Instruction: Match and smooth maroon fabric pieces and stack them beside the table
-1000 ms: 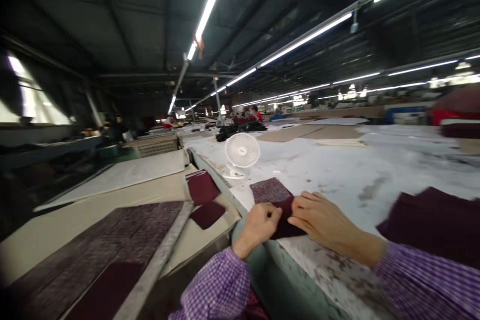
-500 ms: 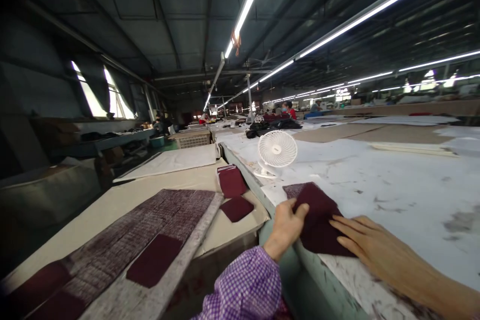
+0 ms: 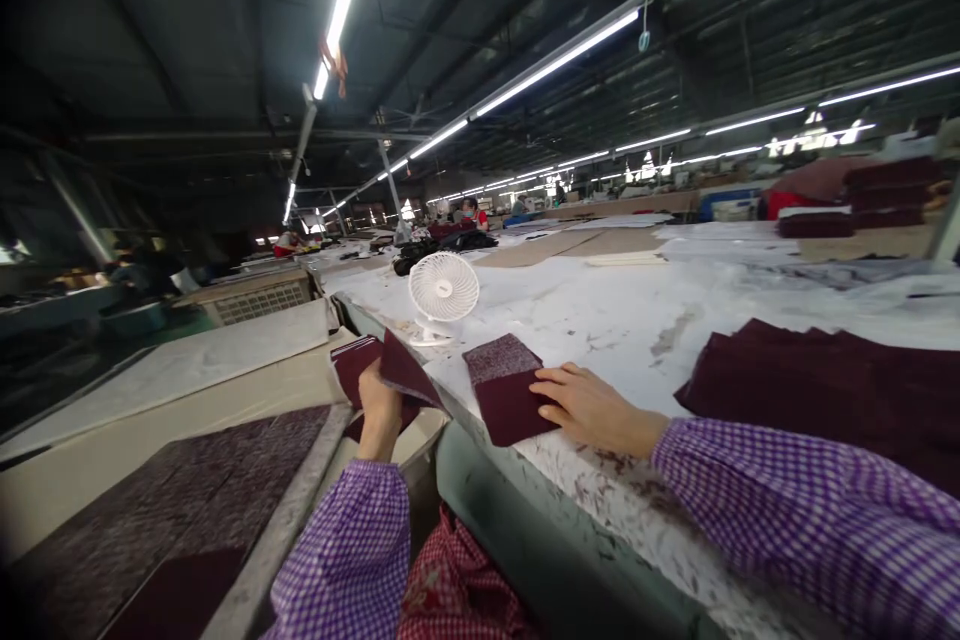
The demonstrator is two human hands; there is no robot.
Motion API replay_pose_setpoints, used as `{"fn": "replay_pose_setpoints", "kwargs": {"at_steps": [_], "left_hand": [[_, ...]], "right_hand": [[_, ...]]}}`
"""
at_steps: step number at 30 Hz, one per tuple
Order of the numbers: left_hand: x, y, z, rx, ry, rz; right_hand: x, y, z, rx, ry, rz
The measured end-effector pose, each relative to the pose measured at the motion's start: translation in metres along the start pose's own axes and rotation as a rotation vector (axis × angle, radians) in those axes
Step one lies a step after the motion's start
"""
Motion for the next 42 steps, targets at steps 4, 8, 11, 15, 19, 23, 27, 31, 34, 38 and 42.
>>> {"fn": "replay_pose_setpoints", "kwargs": {"at_steps": [4,8,11,15,19,23,27,31,34,38,42], "left_hand": [[0.044,0.018,-0.017,0.001,0.183,0.580],[0.084,0.033,-0.052,0.009,0.516,0.707],[0.092,0.042,-0.097,-0.164,0.840,0.633],[0.075,0.050,-0.160,-0.631,1.121,0.506],[0.066,0.051,-0.166,-0.743,0.988,0.247],[0.062,0.071,-0.126,-0.564,0.651,0.244],[0.052,0.114,-0.111,-0.794,0.361,0.295],[0.048,0.139,-0.116,-0.814,0.318,0.327],[0.043,0.149,-0.121,-0.798,0.422,0.420],[0.037,0.152,-0.122,-0.810,0.499,0.444],[0.038,0.151,-0.124,-0.814,0.563,0.459]], "right_hand": [[-0.040,-0.032,0.003,-0.115,0.108,0.512],[-0.072,-0.044,0.003,-0.311,0.308,0.972],[-0.068,-0.039,-0.002,-0.373,0.467,1.292],[-0.032,-0.031,-0.014,-0.239,0.595,1.261],[-0.008,-0.026,-0.027,-0.157,0.581,0.968],[-0.005,-0.026,-0.036,-0.134,0.558,0.962],[0.001,-0.026,-0.043,-0.158,0.603,0.864],[0.015,-0.026,-0.049,-0.195,0.600,0.618],[0.024,-0.033,-0.052,-0.141,0.540,0.353],[0.022,-0.038,-0.054,-0.110,0.411,0.040],[0.014,-0.034,-0.056,-0.141,0.302,-0.039]]}}
Point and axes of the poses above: each hand's wrist, its own z-axis towards the middle knuckle, its own y-axis out of the palm, x = y × z, the point moved 5 cm from there along z, towards the middle knuckle, and after that the axes turned 1 degree about x, right-handed, at the moved point
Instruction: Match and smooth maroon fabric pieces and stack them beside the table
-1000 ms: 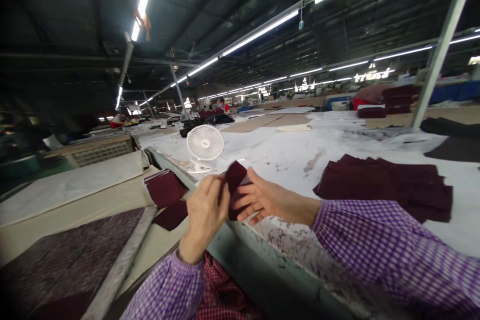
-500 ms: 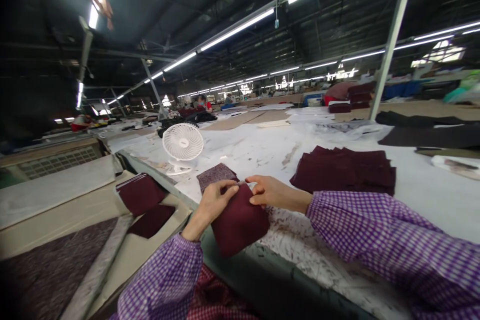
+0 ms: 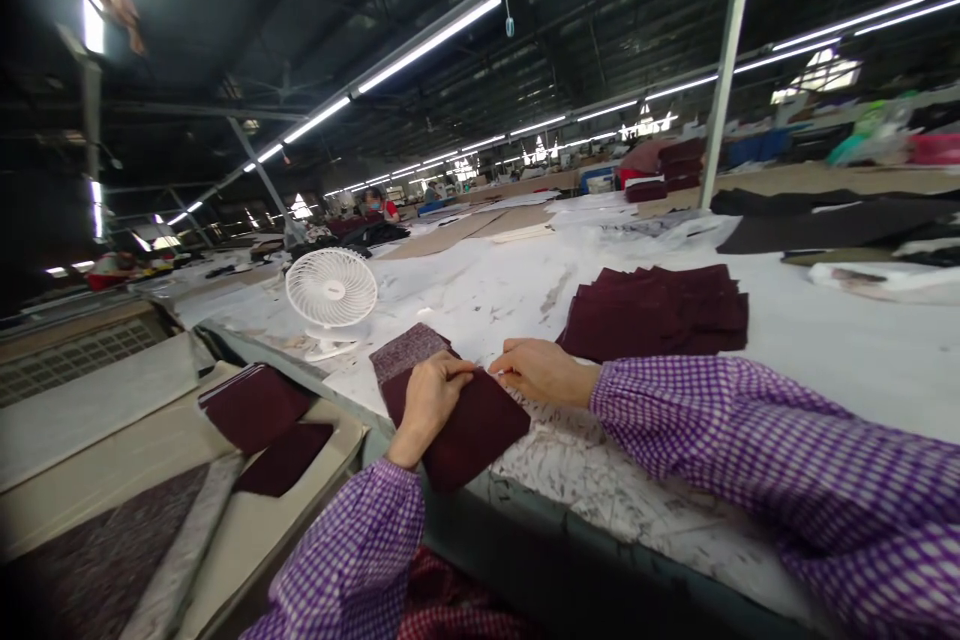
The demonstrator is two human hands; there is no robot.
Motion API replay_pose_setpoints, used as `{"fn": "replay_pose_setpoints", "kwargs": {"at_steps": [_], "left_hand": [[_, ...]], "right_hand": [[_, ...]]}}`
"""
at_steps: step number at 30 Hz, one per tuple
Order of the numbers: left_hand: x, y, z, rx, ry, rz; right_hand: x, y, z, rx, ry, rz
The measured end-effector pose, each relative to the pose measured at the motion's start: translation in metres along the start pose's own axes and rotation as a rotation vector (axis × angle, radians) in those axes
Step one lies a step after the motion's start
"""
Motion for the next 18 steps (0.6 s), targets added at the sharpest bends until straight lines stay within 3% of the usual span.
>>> {"fn": "replay_pose_setpoints", "kwargs": {"at_steps": [11,15,18], "left_hand": [[0.019,0.001,-0.008,-0.047,0.208,0.324],[0.021,0.000,-0.007,-0.068,0.216,0.394],[0.023,0.001,-0.008,-0.068,0.201,0.401]], "right_hand": [[-0.004,0.002,-0.001,-0.017,-0.004,0.007],[-0.009,-0.001,0.002,0.092,-0.090,0.035],[-0.013,0.003,0.004,0.082,-0.140,0.061]]}}
Point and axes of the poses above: each hand's wrist, its own z-axis towards the middle knuckle, its own y-axis out of the palm, x = y × z, the point moved 5 cm from there along z, towards the middle knuckle, and after that the axes turned 1 degree about x, right-handed, at the moved point
